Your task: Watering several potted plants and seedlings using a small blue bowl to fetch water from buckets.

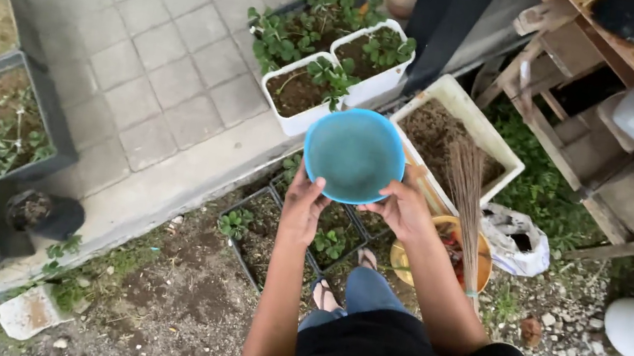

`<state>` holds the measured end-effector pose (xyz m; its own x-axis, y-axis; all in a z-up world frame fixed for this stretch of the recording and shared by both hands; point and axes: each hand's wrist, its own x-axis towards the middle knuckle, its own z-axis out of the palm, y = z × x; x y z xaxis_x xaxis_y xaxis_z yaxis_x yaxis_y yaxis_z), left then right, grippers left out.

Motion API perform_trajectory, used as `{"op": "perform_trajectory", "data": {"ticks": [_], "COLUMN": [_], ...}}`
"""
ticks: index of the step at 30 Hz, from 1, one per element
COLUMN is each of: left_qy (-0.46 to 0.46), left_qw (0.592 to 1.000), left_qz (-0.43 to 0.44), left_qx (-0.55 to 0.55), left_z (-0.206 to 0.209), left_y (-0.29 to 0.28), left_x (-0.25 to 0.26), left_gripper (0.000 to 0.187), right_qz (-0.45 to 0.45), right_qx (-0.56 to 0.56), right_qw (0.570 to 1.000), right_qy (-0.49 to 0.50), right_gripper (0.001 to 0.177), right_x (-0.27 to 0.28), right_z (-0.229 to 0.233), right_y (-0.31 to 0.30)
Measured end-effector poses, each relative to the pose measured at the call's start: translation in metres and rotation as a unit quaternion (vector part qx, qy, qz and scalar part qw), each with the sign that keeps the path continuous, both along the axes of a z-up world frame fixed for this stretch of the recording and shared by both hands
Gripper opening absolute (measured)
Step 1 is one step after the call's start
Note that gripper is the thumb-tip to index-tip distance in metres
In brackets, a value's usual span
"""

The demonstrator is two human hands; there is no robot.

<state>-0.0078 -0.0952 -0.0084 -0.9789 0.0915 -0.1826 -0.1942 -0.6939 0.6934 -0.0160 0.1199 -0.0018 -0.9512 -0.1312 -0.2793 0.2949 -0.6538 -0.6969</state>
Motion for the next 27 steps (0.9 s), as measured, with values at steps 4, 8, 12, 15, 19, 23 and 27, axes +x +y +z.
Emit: {"op": "perform_trajectory", "data": {"ticks": [4, 8, 12, 15, 19, 23, 27], "left_qy": [0.008, 0.008, 0.011, 0.019, 0.018, -0.011, -0.060], "left_qw": [1.000, 1.000, 1.000, 0.999, 0.999, 0.996, 0.992], "left_qz": [0.003, 0.017, 0.014, 0.024, 0.023, 0.025, 0.024], "left_qx": [0.001, -0.009, -0.006, 0.023, 0.021, -0.090, -0.107], "left_z": [-0.007, -0.002, -0.002, -0.001, -0.004, -0.018, -0.045], "left_y": [0.002, 0.006, 0.014, 0.021, 0.032, 0.047, 0.055], "left_x": [-0.006, -0.014, -0.030, -0.040, -0.057, -0.077, -0.084], "left_gripper": [0.091, 0.091, 0.093, 0.093, 0.092, 0.084, 0.081], "right_qz": [0.001, 0.021, 0.008, 0.013, -0.001, 0.034, 0.006], "right_qx": [0.003, -0.038, 0.010, 0.007, 0.046, -0.031, 0.058], "right_qw": [1.000, 0.999, 1.000, 1.000, 0.999, 0.997, 0.998], "right_qy": [0.007, -0.025, 0.013, 0.019, -0.003, 0.064, -0.005], "right_gripper": [0.063, 0.059, 0.068, 0.072, 0.074, 0.056, 0.061], "right_x": [-0.008, -0.026, -0.036, -0.046, -0.064, -0.088, -0.108], "right_z": [0.003, -0.035, 0.013, 0.016, 0.027, -0.052, -0.043], "right_y": [0.000, 0.014, 0.008, 0.014, 0.020, 0.065, 0.081]}}
